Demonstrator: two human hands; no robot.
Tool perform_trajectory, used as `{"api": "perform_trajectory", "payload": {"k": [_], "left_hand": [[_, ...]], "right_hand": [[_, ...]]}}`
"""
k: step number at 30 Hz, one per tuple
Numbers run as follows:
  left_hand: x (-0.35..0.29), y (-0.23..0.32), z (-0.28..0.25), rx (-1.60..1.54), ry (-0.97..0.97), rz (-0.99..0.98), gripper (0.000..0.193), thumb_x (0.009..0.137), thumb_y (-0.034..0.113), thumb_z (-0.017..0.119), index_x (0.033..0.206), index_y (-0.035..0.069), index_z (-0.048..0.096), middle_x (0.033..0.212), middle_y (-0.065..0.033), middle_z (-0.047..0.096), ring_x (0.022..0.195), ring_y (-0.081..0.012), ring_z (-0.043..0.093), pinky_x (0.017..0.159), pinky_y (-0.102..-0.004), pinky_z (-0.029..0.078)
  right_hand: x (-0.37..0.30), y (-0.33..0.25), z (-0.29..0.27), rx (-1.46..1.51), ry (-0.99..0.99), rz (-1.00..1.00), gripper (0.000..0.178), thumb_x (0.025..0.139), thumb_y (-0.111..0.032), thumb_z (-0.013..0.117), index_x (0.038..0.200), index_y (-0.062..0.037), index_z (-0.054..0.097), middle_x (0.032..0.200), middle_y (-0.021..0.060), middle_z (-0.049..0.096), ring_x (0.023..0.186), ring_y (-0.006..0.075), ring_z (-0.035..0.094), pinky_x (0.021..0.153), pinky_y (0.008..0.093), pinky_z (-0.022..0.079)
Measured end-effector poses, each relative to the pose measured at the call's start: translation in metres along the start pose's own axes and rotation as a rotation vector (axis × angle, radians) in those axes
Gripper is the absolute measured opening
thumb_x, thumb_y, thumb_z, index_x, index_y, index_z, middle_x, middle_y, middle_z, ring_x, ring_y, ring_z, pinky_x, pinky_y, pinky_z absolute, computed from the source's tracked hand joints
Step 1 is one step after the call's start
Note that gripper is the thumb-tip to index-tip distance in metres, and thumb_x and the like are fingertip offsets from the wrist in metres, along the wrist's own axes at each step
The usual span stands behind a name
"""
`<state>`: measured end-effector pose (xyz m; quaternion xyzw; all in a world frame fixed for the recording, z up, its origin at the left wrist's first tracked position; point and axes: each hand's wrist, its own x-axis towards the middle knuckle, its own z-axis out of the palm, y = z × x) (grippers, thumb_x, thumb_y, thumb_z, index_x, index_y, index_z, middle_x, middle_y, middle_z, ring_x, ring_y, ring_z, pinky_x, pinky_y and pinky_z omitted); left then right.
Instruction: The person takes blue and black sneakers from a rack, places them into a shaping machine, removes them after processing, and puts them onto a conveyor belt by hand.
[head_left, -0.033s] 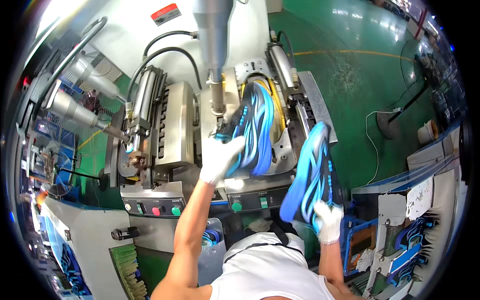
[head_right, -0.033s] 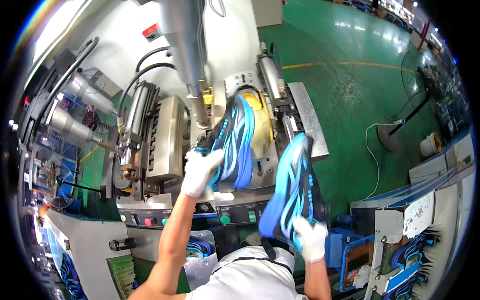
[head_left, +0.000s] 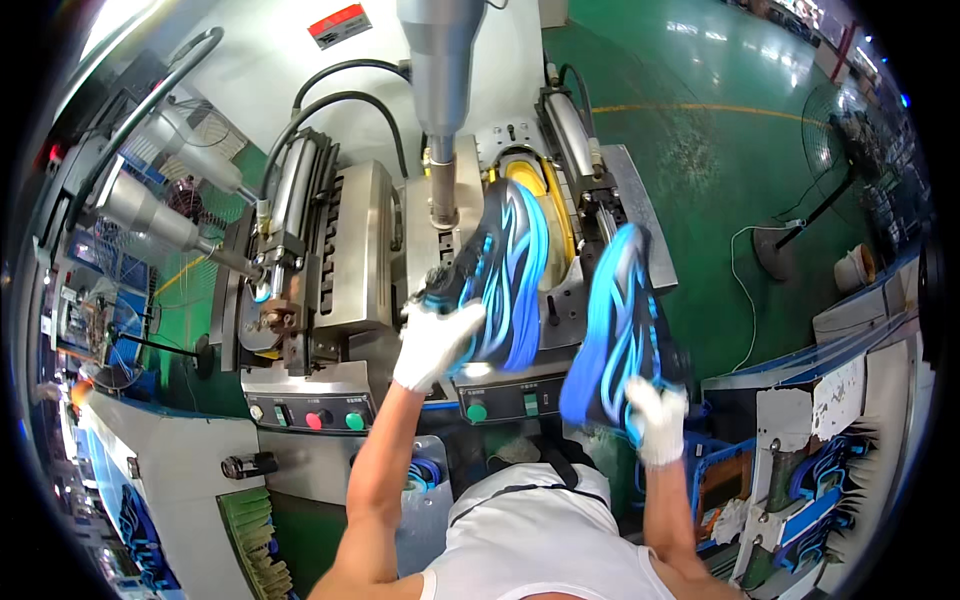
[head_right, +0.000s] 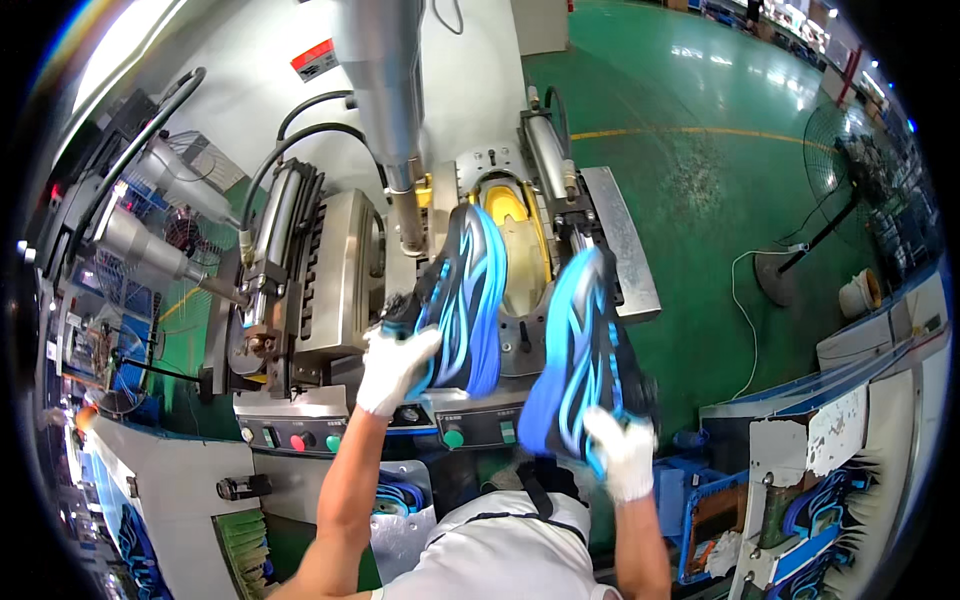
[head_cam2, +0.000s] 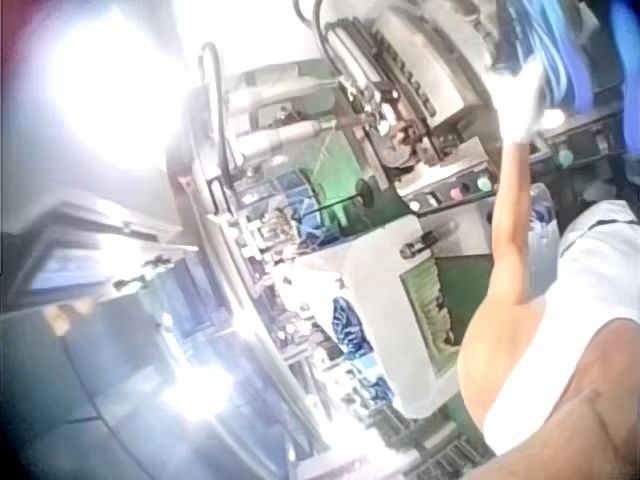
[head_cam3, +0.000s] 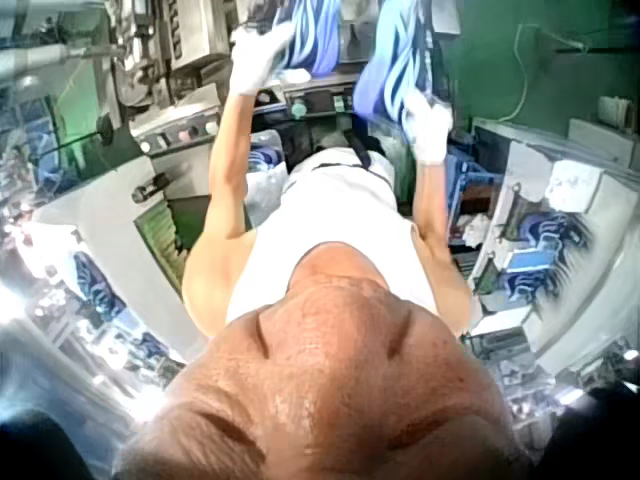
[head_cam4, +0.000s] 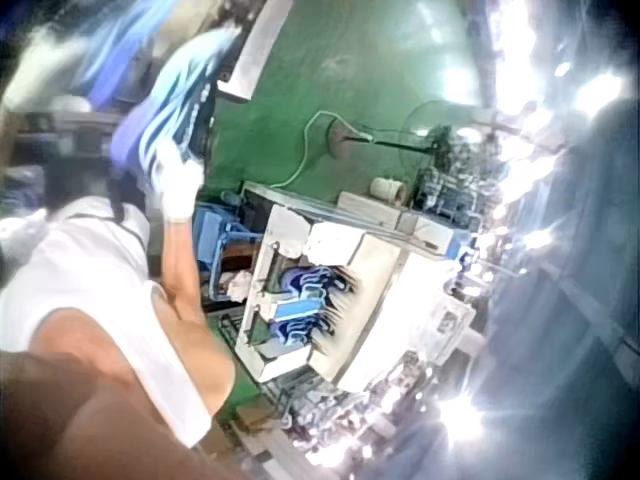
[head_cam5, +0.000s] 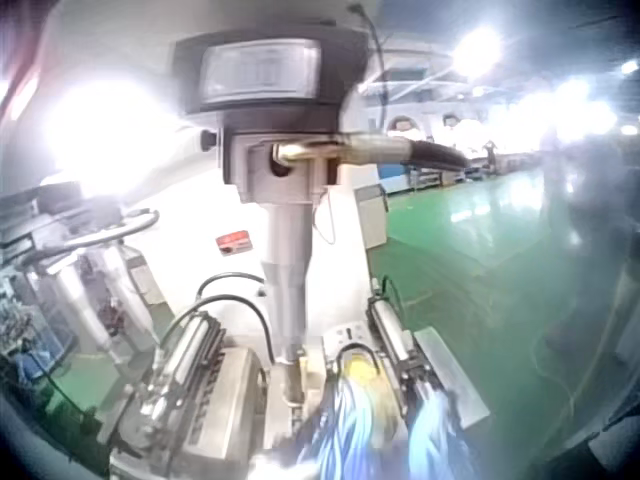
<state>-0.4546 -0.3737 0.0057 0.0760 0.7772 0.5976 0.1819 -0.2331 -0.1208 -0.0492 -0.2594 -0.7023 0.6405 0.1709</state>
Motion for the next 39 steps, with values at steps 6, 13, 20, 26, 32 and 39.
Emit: {"api": "perform_trajectory", "payload": {"k": [6, 13, 20, 26, 32, 39], "left_hand": [[-0.193, -0.072, -0.069, 0.183, 0.161, 0.031, 0.075, 0.072, 0.013, 0.079, 0.140, 0.000, 0.050, 0.133, -0.0132, 0.060, 0.127, -0.0234, 0.056, 0.111, -0.0395, 0.043], [-0.417, -0.136, -0.057, 0.477, 0.813, -0.808, 0.072, 0.070, 0.025, 0.084, 0.131, -0.003, 0.058, 0.118, -0.0156, 0.067, 0.110, -0.0274, 0.064, 0.098, -0.0412, 0.050], [-0.422, -0.290, -0.087, 0.285, 1.251, -0.853, 0.087, 0.075, 0.029, 0.083, 0.145, -0.004, 0.043, 0.130, -0.0269, 0.062, 0.122, -0.0386, 0.061, 0.105, -0.0420, 0.047], [-0.369, -0.370, -0.048, 0.045, 1.353, -0.812, 0.090, 0.074, 0.018, 0.083, 0.148, -0.003, 0.036, 0.135, -0.0270, 0.055, 0.124, -0.0390, 0.056, 0.107, -0.0431, 0.045], [-0.366, -0.375, -0.052, 0.059, 0.929, -0.796, 0.108, 0.080, 0.049, 0.078, 0.159, 0.002, 0.020, 0.153, -0.0301, 0.039, 0.136, -0.0447, 0.047, 0.115, -0.0466, 0.039], [-0.518, -0.482, -0.307, 0.633, 0.533, -0.487, 0.055, 0.082, 0.027, 0.071, 0.132, 0.007, 0.060, 0.140, -0.0145, 0.057, 0.133, -0.0375, 0.050, 0.113, -0.0498, 0.041]], "right_hand": [[0.231, -0.050, 0.123, -0.231, -0.380, 0.086, 0.024, 0.079, -0.022, 0.080, 0.089, 0.0002, 0.076, 0.079, 0.0050, 0.072, 0.064, 0.0118, 0.060, 0.057, 0.0321, 0.048], [0.300, 0.010, 0.235, -1.021, -0.333, -0.102, 0.069, 0.076, -0.050, 0.072, 0.121, 0.0016, 0.067, 0.123, 0.0248, 0.069, 0.114, 0.0381, 0.067, 0.098, 0.0429, 0.053], [0.384, 0.072, 0.182, -0.558, -0.413, -0.311, 0.040, 0.080, -0.038, 0.084, 0.082, -0.0001, 0.073, 0.079, 0.0042, 0.068, 0.066, 0.0141, 0.058, 0.061, 0.0390, 0.047], [0.161, -0.012, 0.224, -0.978, -0.221, -0.759, 0.088, 0.093, -0.048, 0.070, 0.152, 0.0075, 0.036, 0.155, 0.0271, 0.044, 0.141, 0.0362, 0.046, 0.116, 0.0411, 0.038], [-0.032, 0.126, 0.241, -0.939, -0.503, -0.964, 0.100, 0.086, -0.039, 0.076, 0.157, 0.0061, 0.023, 0.162, 0.0276, 0.028, 0.150, 0.0403, 0.031, 0.123, 0.0453, 0.028], [-0.063, 0.131, 0.265, -1.801, -0.605, -0.742, 0.116, 0.074, -0.046, 0.077, 0.157, 0.0103, 0.018, 0.162, 0.0322, 0.024, 0.152, 0.0451, 0.022, 0.125, 0.0445, 0.021]]}}
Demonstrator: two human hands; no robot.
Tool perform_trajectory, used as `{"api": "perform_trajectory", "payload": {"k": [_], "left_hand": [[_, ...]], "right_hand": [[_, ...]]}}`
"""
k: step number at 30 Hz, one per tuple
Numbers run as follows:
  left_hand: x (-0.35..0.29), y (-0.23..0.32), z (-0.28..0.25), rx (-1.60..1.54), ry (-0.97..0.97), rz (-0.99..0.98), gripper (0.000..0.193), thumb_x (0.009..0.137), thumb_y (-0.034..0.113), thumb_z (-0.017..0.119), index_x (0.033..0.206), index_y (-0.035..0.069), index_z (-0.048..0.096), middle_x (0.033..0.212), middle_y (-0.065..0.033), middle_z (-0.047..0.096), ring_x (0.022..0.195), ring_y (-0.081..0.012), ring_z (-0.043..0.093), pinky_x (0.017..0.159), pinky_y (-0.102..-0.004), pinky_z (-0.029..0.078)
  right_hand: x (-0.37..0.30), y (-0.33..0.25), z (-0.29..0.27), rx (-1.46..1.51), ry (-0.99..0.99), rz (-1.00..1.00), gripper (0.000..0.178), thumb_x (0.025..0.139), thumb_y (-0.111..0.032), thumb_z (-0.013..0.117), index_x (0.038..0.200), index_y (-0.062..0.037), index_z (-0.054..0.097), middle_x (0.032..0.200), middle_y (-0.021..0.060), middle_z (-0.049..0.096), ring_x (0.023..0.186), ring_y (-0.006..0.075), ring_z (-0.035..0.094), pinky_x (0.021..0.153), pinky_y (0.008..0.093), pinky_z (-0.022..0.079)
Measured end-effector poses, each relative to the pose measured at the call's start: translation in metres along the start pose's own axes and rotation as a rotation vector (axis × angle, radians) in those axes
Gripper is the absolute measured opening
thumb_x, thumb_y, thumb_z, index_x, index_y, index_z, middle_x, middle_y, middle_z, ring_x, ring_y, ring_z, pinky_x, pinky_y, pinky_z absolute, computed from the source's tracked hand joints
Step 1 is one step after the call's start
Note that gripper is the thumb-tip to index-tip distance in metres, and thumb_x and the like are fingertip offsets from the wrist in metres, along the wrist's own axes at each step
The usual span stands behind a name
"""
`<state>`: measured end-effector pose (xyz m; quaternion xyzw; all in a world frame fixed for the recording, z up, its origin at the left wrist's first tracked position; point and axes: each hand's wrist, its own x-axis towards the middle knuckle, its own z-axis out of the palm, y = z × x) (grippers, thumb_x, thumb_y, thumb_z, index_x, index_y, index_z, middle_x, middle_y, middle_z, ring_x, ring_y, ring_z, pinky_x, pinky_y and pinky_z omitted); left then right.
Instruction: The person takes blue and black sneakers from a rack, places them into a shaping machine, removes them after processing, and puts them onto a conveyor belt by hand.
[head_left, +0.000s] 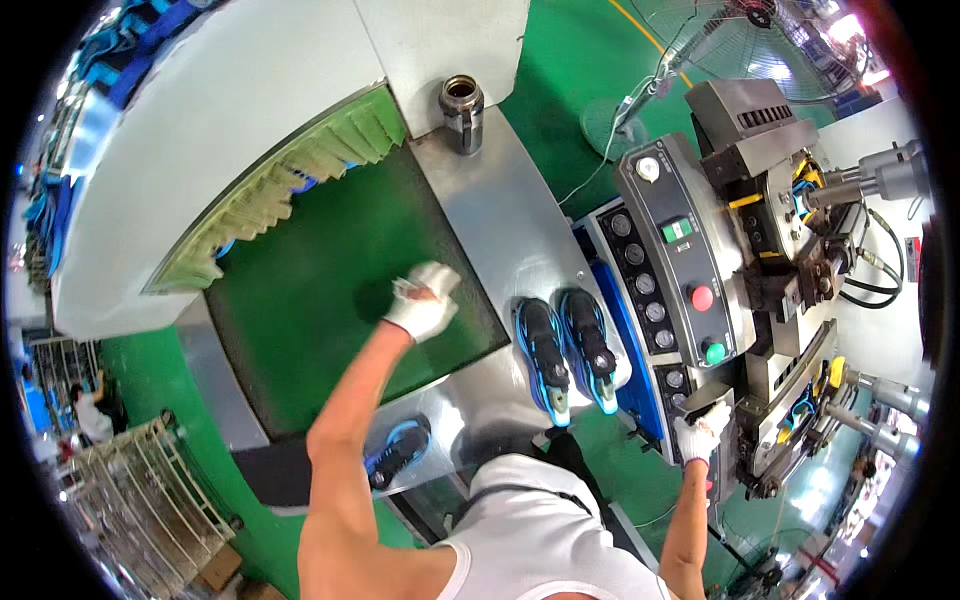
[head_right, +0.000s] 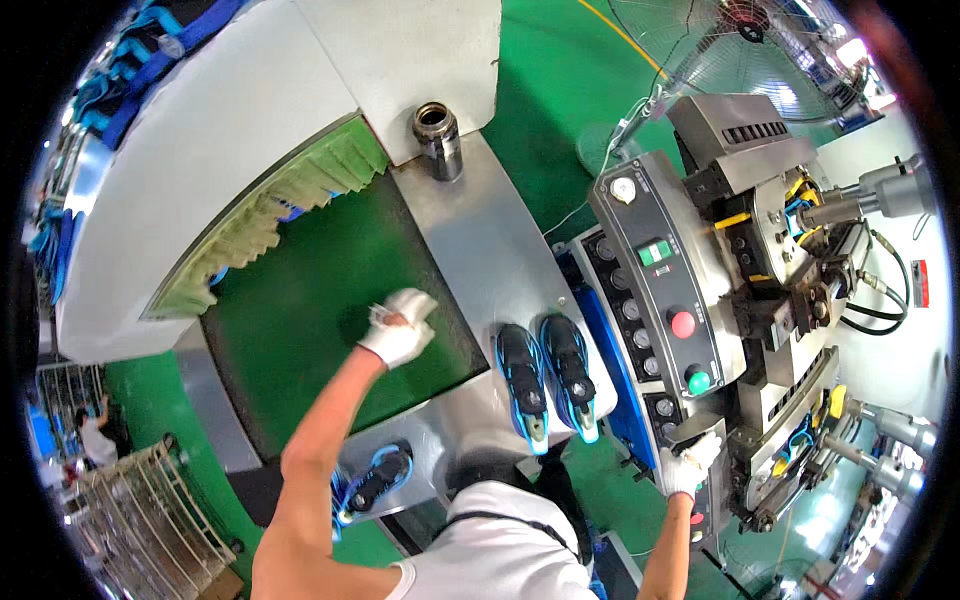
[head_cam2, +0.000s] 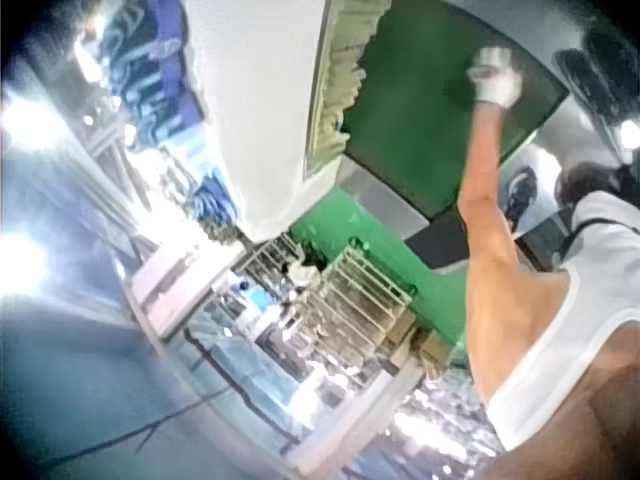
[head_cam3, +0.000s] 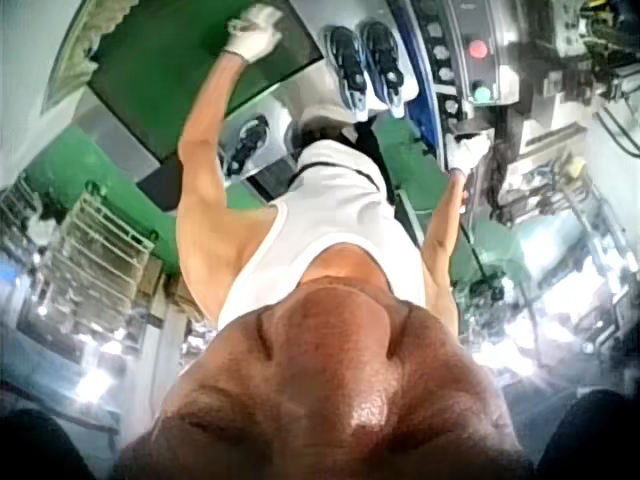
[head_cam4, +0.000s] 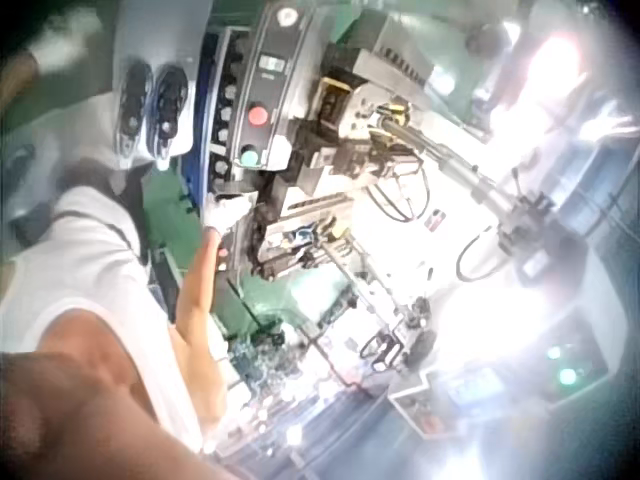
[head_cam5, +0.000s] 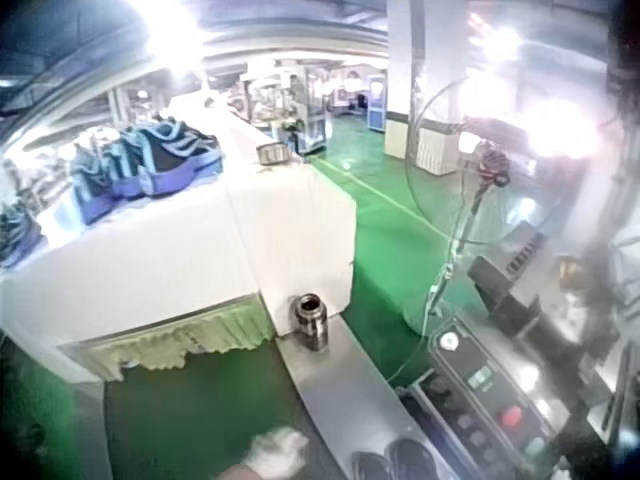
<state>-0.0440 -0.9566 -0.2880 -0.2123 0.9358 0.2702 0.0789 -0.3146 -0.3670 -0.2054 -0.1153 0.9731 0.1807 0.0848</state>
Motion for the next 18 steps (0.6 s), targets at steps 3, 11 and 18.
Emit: {"api": "perform_trajectory", "payload": {"k": [3, 11, 18], "left_hand": [[0.061, -0.142, -0.075, 0.368, 0.643, -0.054, 0.052, 0.081, 0.014, 0.069, 0.132, 0.008, 0.060, 0.138, -0.0182, 0.056, 0.129, -0.0394, 0.051, 0.109, -0.0530, 0.041], [0.156, -0.369, -0.169, 0.557, 0.192, -0.496, 0.036, 0.093, 0.027, 0.057, 0.127, 0.016, 0.063, 0.128, -0.0183, 0.067, 0.114, -0.0364, 0.067, 0.091, -0.0560, 0.054], [0.153, -0.339, -0.146, 0.882, 0.191, -0.272, 0.038, 0.067, 0.027, 0.078, 0.099, 0.012, 0.064, 0.100, -0.0108, 0.068, 0.092, -0.0302, 0.068, 0.076, -0.0491, 0.048]], "right_hand": [[-0.017, 0.008, 0.011, 0.087, 0.068, -0.029, 0.115, 0.073, -0.040, 0.081, 0.160, 0.0035, 0.019, 0.164, 0.0288, 0.023, 0.153, 0.0425, 0.023, 0.125, 0.0437, 0.023], [-0.099, -0.026, -0.017, 0.075, -0.360, 0.271, 0.100, 0.074, -0.028, 0.082, 0.155, 0.0023, 0.032, 0.157, 0.0236, 0.041, 0.142, 0.0353, 0.045, 0.114, 0.0407, 0.040], [-0.182, -0.020, -0.008, 0.276, -0.476, 0.450, 0.090, 0.075, -0.042, 0.081, 0.146, 0.0028, 0.048, 0.139, 0.0243, 0.060, 0.127, 0.0342, 0.060, 0.107, 0.0379, 0.047]]}}
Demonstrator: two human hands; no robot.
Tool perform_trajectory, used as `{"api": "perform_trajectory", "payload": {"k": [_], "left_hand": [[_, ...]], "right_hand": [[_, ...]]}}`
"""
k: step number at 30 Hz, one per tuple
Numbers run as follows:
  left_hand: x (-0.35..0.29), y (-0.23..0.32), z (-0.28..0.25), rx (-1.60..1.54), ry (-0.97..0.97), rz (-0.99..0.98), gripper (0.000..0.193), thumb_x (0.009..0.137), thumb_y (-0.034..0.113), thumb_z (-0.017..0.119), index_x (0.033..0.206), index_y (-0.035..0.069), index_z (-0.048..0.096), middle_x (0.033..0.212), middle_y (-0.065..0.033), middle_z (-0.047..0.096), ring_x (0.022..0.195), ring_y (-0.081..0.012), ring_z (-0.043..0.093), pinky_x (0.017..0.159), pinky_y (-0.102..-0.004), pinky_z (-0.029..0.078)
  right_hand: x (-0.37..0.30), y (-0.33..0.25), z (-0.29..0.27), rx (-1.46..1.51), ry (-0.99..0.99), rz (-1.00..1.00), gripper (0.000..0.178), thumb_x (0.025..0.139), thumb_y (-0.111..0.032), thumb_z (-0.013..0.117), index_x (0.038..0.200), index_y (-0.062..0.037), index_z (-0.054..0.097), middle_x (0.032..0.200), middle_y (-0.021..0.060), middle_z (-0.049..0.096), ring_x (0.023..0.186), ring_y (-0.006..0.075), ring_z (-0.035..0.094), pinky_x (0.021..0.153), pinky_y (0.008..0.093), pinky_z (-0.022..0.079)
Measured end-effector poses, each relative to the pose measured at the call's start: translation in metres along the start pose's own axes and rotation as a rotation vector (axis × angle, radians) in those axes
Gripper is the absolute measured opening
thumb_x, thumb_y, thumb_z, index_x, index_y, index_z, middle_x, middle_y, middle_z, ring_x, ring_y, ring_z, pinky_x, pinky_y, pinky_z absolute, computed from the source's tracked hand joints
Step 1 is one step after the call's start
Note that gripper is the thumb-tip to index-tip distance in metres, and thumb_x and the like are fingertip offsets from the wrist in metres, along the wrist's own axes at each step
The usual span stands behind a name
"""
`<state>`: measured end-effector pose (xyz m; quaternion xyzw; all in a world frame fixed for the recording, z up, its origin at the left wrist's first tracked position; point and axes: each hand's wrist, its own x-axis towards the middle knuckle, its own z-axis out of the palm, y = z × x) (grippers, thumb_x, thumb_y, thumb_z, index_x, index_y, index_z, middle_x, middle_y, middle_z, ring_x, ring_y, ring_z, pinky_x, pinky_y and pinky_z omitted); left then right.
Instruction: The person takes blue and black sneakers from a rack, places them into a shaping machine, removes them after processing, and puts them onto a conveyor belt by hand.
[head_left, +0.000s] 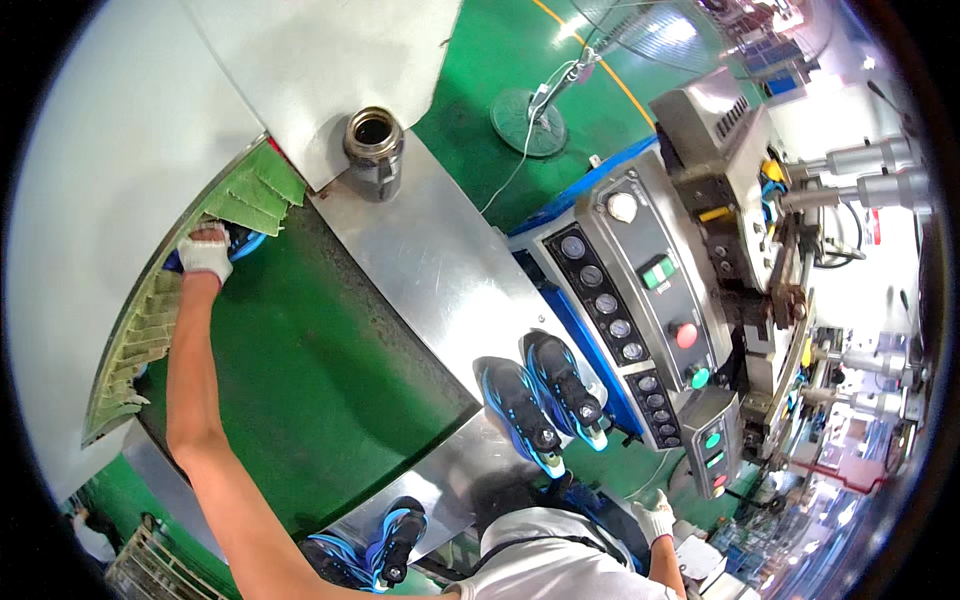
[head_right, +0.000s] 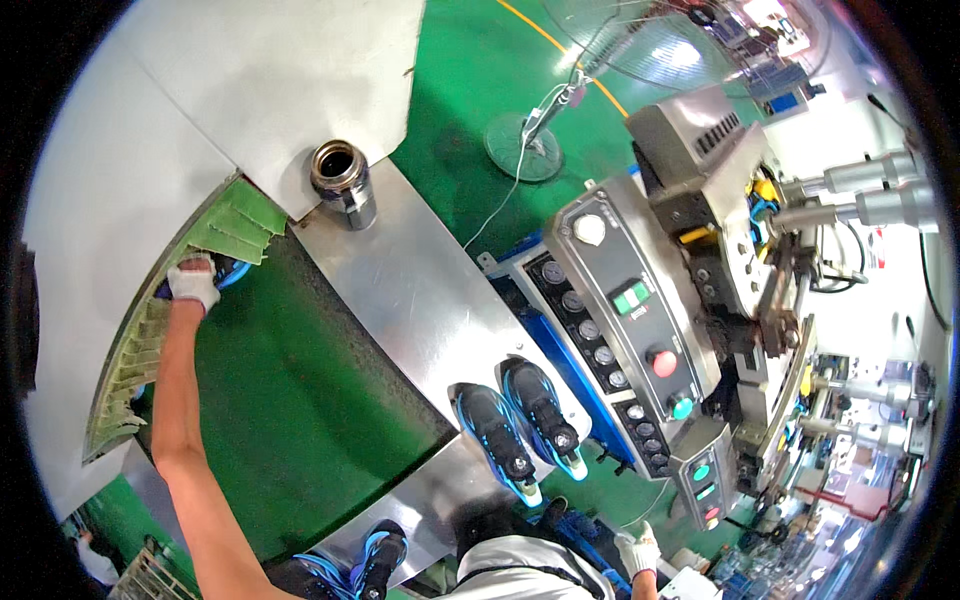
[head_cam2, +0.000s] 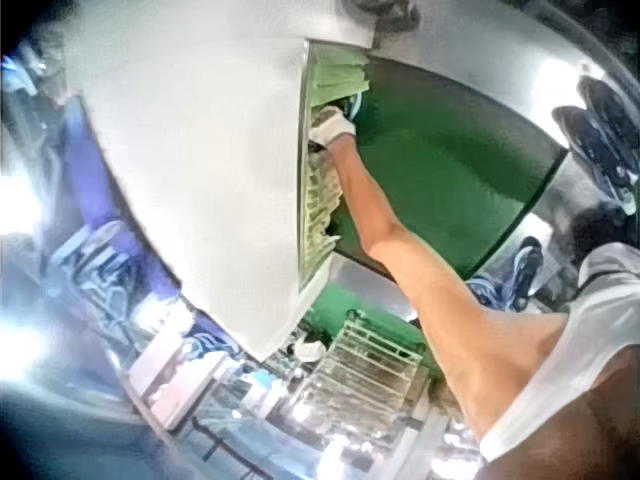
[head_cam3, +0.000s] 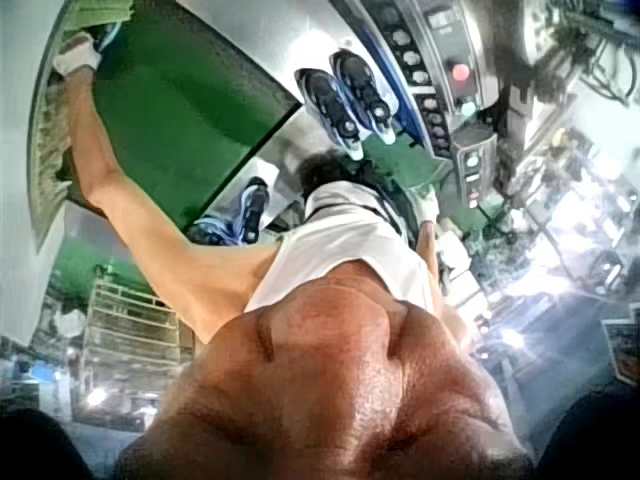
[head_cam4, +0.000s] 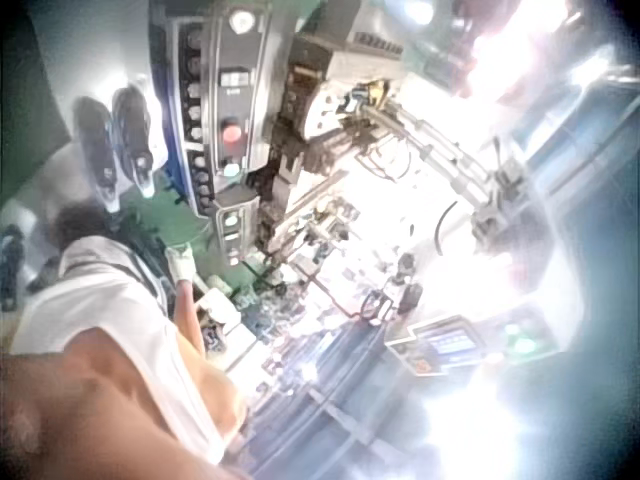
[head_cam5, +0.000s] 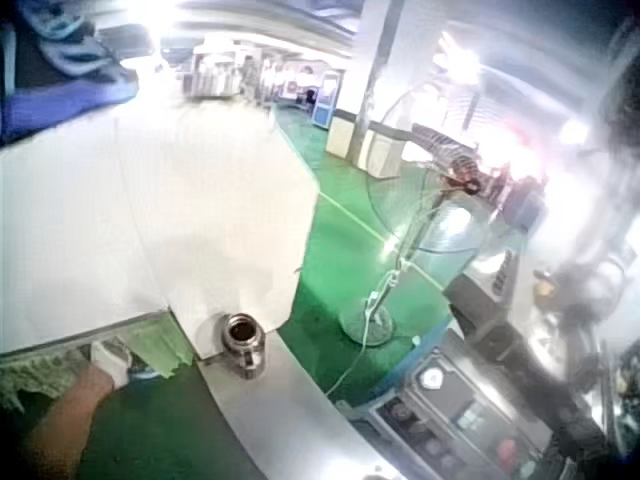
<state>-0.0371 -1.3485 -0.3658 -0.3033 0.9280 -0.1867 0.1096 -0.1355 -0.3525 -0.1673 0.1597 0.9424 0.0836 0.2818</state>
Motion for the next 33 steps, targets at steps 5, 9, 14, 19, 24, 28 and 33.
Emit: {"api": "perform_trajectory", "payload": {"k": [5, 9, 14, 19, 24, 28, 33], "left_hand": [[-0.092, 0.091, -0.099, -0.116, -0.277, 0.017, 0.057, 0.067, 0.049, 0.073, 0.102, 0.005, 0.067, 0.107, -0.0201, 0.072, 0.104, -0.0338, 0.068, 0.106, -0.0510, 0.041], [-0.188, 0.174, -0.160, -0.252, -0.421, 0.085, 0.074, 0.064, 0.058, 0.080, 0.112, 0.003, 0.069, 0.119, -0.0234, 0.070, 0.116, -0.0383, 0.065, 0.110, -0.0524, 0.040], [-0.277, 0.268, -0.277, -0.678, -0.466, 0.026, 0.065, 0.072, 0.050, 0.083, 0.109, -0.002, 0.070, 0.103, -0.0210, 0.074, 0.099, -0.0370, 0.071, 0.091, -0.0463, 0.053], [-0.310, 0.332, -0.419, -1.430, -0.249, 0.166, 0.049, 0.070, 0.024, 0.081, 0.111, 0.000, 0.069, 0.095, -0.0107, 0.072, 0.089, -0.0263, 0.068, 0.087, -0.0420, 0.054], [-0.279, 0.385, -0.488, -1.558, -0.204, 0.521, 0.077, 0.078, 0.031, 0.082, 0.142, 0.000, 0.053, 0.136, -0.0192, 0.062, 0.125, -0.0302, 0.059, 0.107, -0.0412, 0.046], [-0.199, 0.470, -0.572, -1.476, -0.033, 0.648, 0.066, 0.084, 0.026, 0.076, 0.141, 0.002, 0.053, 0.137, -0.0197, 0.059, 0.127, -0.0332, 0.057, 0.109, -0.0413, 0.044], [-0.077, 0.589, -0.675, -1.043, 0.335, 0.846, 0.056, 0.090, 0.023, 0.070, 0.139, 0.004, 0.053, 0.137, -0.0214, 0.057, 0.129, -0.0376, 0.054, 0.111, -0.0426, 0.042]], "right_hand": [[-0.002, -0.041, -0.011, 0.076, -0.245, -0.079, 0.097, 0.078, -0.055, 0.074, 0.149, 0.0027, 0.045, 0.146, 0.0265, 0.054, 0.138, 0.0358, 0.051, 0.116, 0.0373, 0.038], [0.014, -0.069, -0.039, 0.150, -0.217, -0.353, 0.089, 0.085, -0.057, 0.066, 0.150, 0.0005, 0.045, 0.149, 0.0244, 0.052, 0.138, 0.0375, 0.050, 0.118, 0.0409, 0.035], [0.008, -0.103, -0.108, 0.390, -0.186, -0.667, 0.087, 0.089, -0.059, 0.063, 0.149, 0.0014, 0.045, 0.148, 0.0249, 0.052, 0.137, 0.0383, 0.051, 0.116, 0.0420, 0.038], [0.025, -0.137, -0.137, 0.982, -0.467, -0.981, 0.077, 0.094, -0.050, 0.065, 0.149, 0.0012, 0.047, 0.140, 0.0181, 0.061, 0.127, 0.0277, 0.060, 0.108, 0.0360, 0.045], [0.057, -0.144, -0.140, 1.780, -1.554, -0.903, 0.062, 0.091, -0.024, 0.074, 0.145, -0.0012, 0.052, 0.131, 0.0118, 0.066, 0.118, 0.0184, 0.063, 0.102, 0.0350, 0.052], [0.096, -0.110, -0.179, 1.913, -1.632, -0.716, 0.062, 0.081, -0.004, 0.078, 0.139, -0.0015, 0.056, 0.126, 0.0128, 0.069, 0.105, 0.0225, 0.071, 0.089, 0.0359, 0.060], [0.143, -0.024, -0.237, 2.325, -1.462, -0.451, 0.075, 0.076, -0.010, 0.088, 0.142, -0.0027, 0.053, 0.134, 0.0149, 0.065, 0.117, 0.0282, 0.067, 0.100, 0.0446, 0.057]]}}
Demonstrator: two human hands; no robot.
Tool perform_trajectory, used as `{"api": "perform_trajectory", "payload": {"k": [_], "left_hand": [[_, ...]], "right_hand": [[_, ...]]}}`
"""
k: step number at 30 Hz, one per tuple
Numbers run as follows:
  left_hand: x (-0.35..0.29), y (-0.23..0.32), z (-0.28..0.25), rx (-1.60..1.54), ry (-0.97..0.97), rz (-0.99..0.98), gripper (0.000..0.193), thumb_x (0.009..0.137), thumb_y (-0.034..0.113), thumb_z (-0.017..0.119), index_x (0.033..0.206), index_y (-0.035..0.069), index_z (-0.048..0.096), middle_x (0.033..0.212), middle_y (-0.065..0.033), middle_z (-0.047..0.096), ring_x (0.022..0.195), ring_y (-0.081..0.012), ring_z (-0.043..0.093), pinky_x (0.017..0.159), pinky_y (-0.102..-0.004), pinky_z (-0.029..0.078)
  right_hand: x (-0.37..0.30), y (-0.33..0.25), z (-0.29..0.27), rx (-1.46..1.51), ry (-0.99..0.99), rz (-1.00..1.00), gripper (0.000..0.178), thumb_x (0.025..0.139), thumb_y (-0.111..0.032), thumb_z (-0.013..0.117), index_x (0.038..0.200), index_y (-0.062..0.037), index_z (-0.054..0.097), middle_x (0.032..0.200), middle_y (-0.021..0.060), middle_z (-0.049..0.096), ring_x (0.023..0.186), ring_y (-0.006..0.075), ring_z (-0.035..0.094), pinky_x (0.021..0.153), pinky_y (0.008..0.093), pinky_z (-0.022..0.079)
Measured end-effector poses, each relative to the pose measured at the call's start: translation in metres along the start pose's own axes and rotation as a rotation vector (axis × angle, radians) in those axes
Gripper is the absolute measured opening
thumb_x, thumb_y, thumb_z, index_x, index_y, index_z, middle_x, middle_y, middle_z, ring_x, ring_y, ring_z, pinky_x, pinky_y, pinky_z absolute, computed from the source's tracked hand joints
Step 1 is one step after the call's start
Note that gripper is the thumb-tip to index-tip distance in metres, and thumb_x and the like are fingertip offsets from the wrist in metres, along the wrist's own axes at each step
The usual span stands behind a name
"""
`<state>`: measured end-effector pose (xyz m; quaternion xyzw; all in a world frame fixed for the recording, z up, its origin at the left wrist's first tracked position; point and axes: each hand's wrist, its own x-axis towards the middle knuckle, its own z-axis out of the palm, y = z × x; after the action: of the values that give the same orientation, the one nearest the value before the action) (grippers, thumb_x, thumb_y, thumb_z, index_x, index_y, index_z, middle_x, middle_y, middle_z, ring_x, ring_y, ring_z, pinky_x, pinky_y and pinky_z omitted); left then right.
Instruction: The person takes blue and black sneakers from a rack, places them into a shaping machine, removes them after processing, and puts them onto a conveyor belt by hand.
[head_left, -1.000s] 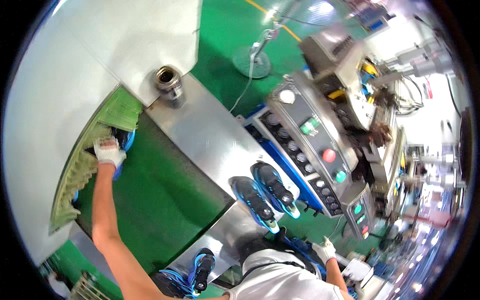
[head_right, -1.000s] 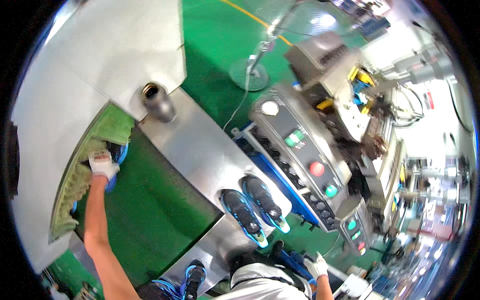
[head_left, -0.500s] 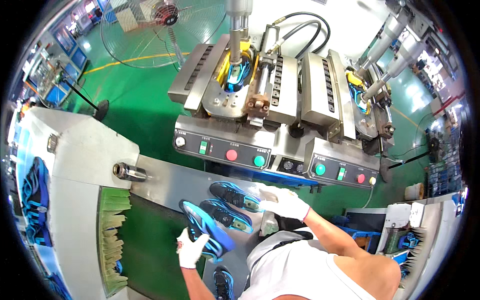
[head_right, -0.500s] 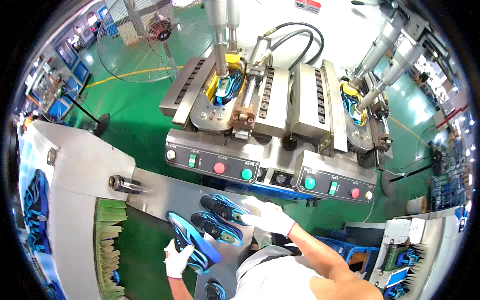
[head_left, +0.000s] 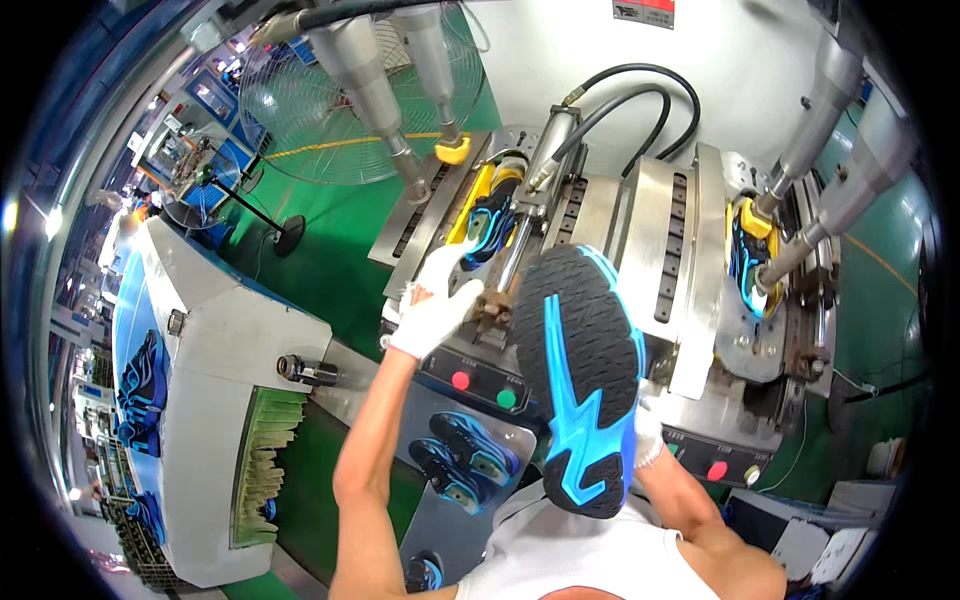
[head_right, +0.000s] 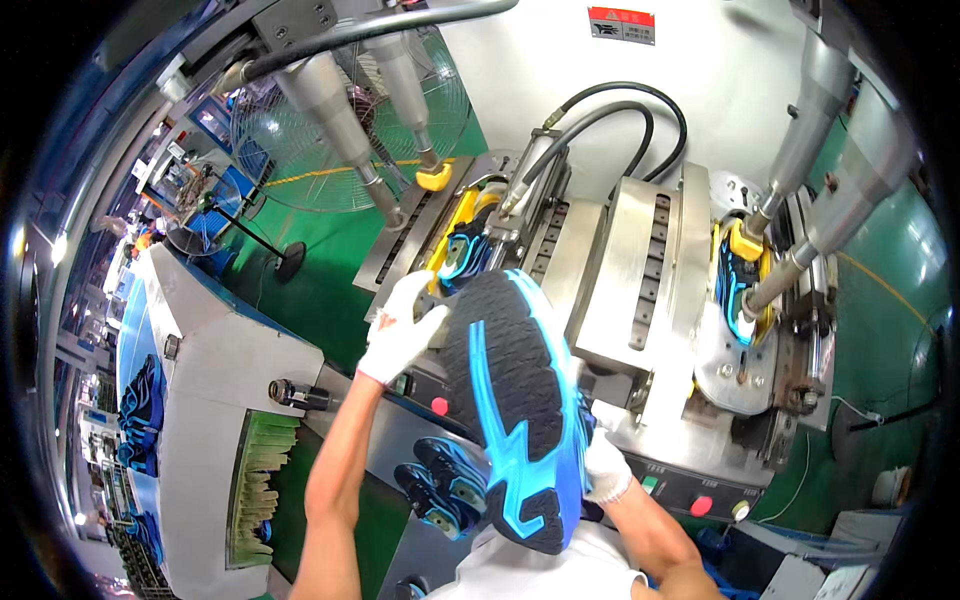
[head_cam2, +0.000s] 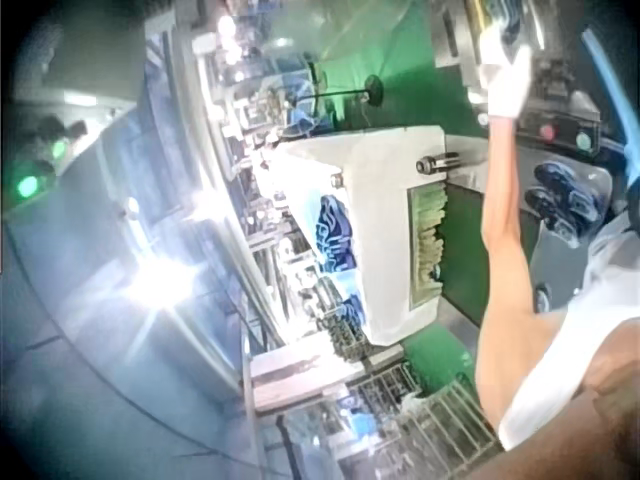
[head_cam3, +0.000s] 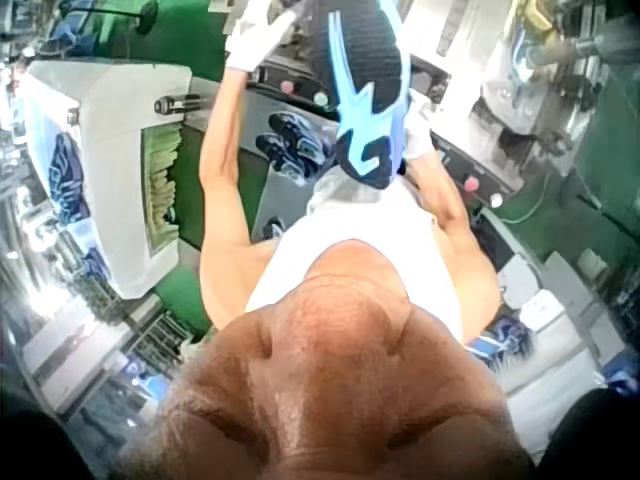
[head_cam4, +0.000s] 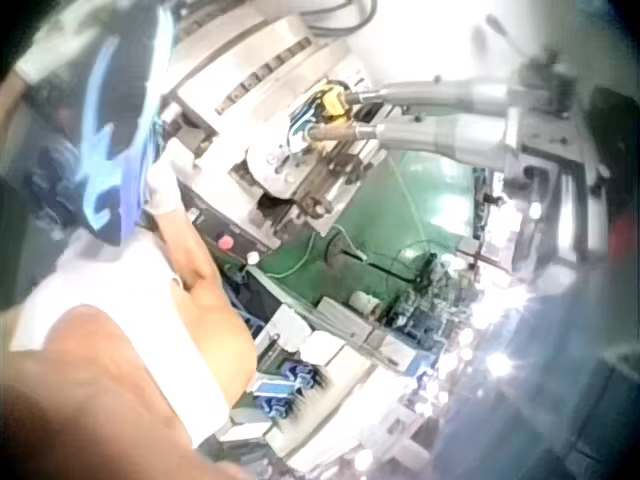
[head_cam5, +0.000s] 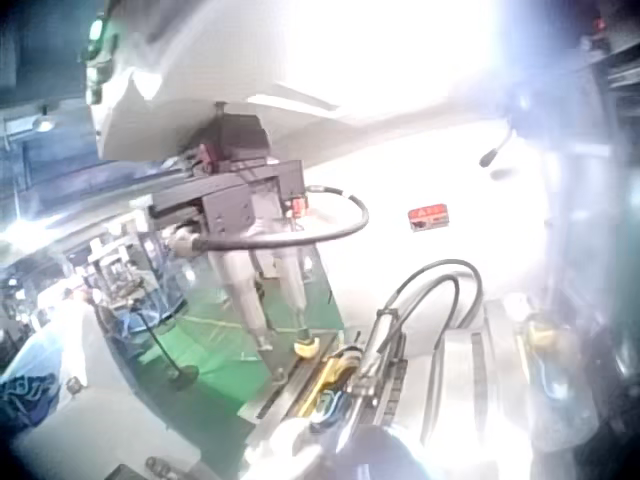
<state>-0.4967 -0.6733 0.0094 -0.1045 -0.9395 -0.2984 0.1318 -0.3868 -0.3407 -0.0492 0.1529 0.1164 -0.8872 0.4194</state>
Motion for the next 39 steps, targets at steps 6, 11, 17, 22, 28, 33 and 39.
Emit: {"api": "perform_trajectory", "payload": {"k": [6, 11, 17, 22, 28, 33, 39], "left_hand": [[0.129, -0.098, 0.082, 0.228, 0.041, -0.152, 0.075, 0.084, 0.036, 0.076, 0.147, 0.006, 0.048, 0.144, -0.0214, 0.051, 0.134, -0.0386, 0.049, 0.113, -0.0451, 0.040], [0.163, -0.112, 0.132, 0.434, -0.095, -0.432, 0.079, 0.080, 0.048, 0.076, 0.146, 0.015, 0.046, 0.130, -0.0251, 0.057, 0.118, -0.0426, 0.061, 0.100, -0.0534, 0.048], [0.180, -0.086, 0.052, 0.265, -0.123, -0.500, 0.079, 0.074, 0.040, 0.085, 0.137, 0.005, 0.053, 0.134, -0.0234, 0.061, 0.125, -0.0373, 0.059, 0.104, -0.0448, 0.048], [0.075, -0.062, -0.033, 0.132, 0.227, -0.266, 0.070, 0.074, 0.031, 0.084, 0.131, 0.001, 0.056, 0.127, -0.0204, 0.064, 0.119, -0.0335, 0.063, 0.103, -0.0404, 0.048], [-0.151, -0.034, -0.091, -0.058, 0.458, -0.596, 0.064, 0.071, 0.019, 0.085, 0.125, -0.001, 0.057, 0.121, -0.0186, 0.063, 0.115, -0.0323, 0.061, 0.103, -0.0404, 0.047], [-0.328, -0.032, -0.066, 0.152, 0.549, -1.118, 0.064, 0.068, 0.021, 0.087, 0.123, 0.003, 0.058, 0.120, -0.0182, 0.061, 0.112, -0.0343, 0.061, 0.100, -0.0433, 0.048], [-0.447, -0.028, 0.021, 0.355, 0.479, -1.521, 0.062, 0.069, 0.020, 0.082, 0.124, 0.008, 0.056, 0.122, -0.0182, 0.059, 0.113, -0.0393, 0.060, 0.099, -0.0487, 0.046]], "right_hand": [[-0.068, -0.039, -0.036, -0.207, 0.197, -0.396, 0.076, 0.075, -0.006, 0.084, 0.144, -0.0018, 0.051, 0.135, 0.0155, 0.064, 0.117, 0.0293, 0.066, 0.100, 0.0445, 0.056], [-0.107, -0.022, -0.049, -0.254, 0.391, -0.601, 0.078, 0.075, -0.002, 0.081, 0.146, -0.0011, 0.050, 0.135, 0.0161, 0.063, 0.118, 0.0302, 0.065, 0.101, 0.0445, 0.056], [-0.080, -0.005, -0.039, -0.392, 0.298, -0.718, 0.080, 0.074, 0.003, 0.077, 0.148, -0.0002, 0.047, 0.136, 0.0167, 0.062, 0.118, 0.0313, 0.065, 0.101, 0.0444, 0.055], [-0.036, -0.001, 0.007, -0.433, 0.228, -0.525, 0.075, 0.073, 0.003, 0.078, 0.142, 0.0043, 0.051, 0.126, 0.0182, 0.067, 0.105, 0.0291, 0.070, 0.090, 0.0408, 0.060], [0.153, -0.003, 0.089, -0.529, 0.166, -0.499, 0.026, 0.085, -0.001, 0.076, 0.110, 0.0014, 0.069, 0.100, 0.0095, 0.073, 0.088, 0.0193, 0.071, 0.082, 0.0344, 0.060], [0.327, -0.041, 0.143, -0.452, 0.013, -0.252, 0.012, 0.092, -0.006, 0.063, 0.104, -0.0080, 0.063, 0.099, 0.0092, 0.070, 0.089, 0.0257, 0.069, 0.080, 0.0433, 0.060], [0.483, -0.167, 0.030, -2.112, 0.860, -0.590, 0.010, 0.081, -0.009, 0.067, 0.087, -0.0029, 0.070, 0.085, 0.0130, 0.073, 0.082, 0.0257, 0.071, 0.069, 0.0385, 0.054]]}}
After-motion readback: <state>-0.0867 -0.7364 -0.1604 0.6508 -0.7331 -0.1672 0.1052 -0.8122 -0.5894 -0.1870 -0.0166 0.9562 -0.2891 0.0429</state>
